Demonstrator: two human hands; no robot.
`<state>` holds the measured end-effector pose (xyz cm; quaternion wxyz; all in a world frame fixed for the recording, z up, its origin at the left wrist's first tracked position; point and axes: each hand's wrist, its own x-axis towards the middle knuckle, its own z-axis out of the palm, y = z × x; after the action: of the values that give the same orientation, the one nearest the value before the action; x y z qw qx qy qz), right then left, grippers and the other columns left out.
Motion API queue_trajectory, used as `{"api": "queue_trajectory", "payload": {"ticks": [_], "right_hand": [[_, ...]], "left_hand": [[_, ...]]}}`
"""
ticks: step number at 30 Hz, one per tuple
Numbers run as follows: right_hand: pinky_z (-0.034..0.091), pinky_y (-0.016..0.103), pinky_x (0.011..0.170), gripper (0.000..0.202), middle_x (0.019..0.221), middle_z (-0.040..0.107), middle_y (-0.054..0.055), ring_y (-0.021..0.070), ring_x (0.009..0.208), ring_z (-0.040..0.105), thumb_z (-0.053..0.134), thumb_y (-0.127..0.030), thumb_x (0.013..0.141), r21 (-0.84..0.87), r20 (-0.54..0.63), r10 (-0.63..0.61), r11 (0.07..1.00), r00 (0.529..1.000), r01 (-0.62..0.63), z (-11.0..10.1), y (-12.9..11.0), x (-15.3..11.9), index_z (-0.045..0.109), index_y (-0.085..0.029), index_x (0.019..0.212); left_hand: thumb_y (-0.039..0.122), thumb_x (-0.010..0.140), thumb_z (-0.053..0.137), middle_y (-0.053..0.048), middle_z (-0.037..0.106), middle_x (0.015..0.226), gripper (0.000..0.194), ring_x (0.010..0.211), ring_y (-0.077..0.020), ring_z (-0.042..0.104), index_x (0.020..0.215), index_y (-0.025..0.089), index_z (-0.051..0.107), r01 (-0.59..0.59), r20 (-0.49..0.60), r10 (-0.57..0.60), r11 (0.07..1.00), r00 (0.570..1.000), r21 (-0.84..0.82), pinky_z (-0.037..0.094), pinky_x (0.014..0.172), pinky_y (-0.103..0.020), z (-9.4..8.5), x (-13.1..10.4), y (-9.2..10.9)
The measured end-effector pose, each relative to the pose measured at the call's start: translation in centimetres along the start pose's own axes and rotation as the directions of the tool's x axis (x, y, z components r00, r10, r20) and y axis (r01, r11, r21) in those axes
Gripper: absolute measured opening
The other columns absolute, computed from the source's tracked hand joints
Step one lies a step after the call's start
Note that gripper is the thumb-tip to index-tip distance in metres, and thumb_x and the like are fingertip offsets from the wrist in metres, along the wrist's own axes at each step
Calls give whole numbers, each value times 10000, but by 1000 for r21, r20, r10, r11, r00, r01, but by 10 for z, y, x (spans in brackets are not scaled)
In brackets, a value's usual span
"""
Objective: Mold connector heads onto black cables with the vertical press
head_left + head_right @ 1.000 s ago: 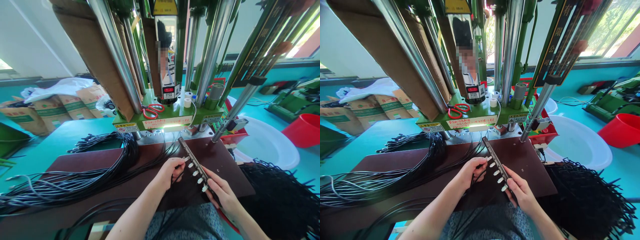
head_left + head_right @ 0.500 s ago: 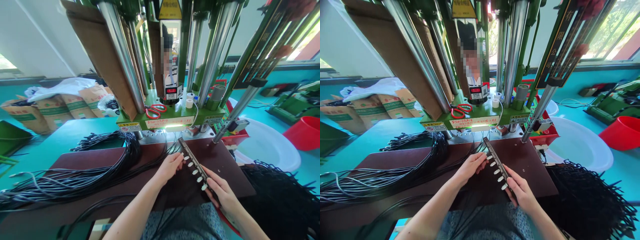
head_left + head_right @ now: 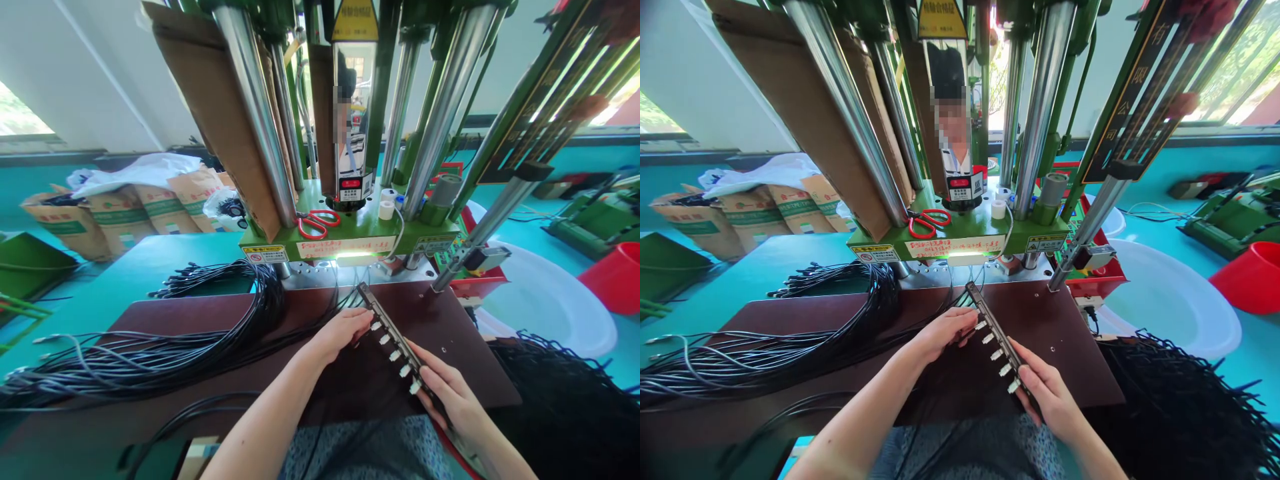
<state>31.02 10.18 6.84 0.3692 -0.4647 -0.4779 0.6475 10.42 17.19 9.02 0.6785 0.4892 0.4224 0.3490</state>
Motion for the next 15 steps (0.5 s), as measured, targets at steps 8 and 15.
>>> {"api": "queue_trajectory", "payload": {"ticks": [8,15], "right_hand": [[200,177,320,591,450,366,-82,50,321,261,415,-486,859,-148,46,-24,988,999,30,4,3,0,333,-137,1329],[187,170,318,555,435,340,-91,44,312,246,415,-477,857,-105,-53,-9,994,999,3,7,1,1,345,-152,1301]], "left_hand": [[524,688,539,86,267,471,416,418,-44,206,546,183,348,86,-11,-86,996,996,-8,147,436,-230,-3,7,-4],[456,795,375,50,392,512,343,493,-96,378,601,180,441,49,-126,25,836,992,546,261,490,-237,2,13,6]]}}
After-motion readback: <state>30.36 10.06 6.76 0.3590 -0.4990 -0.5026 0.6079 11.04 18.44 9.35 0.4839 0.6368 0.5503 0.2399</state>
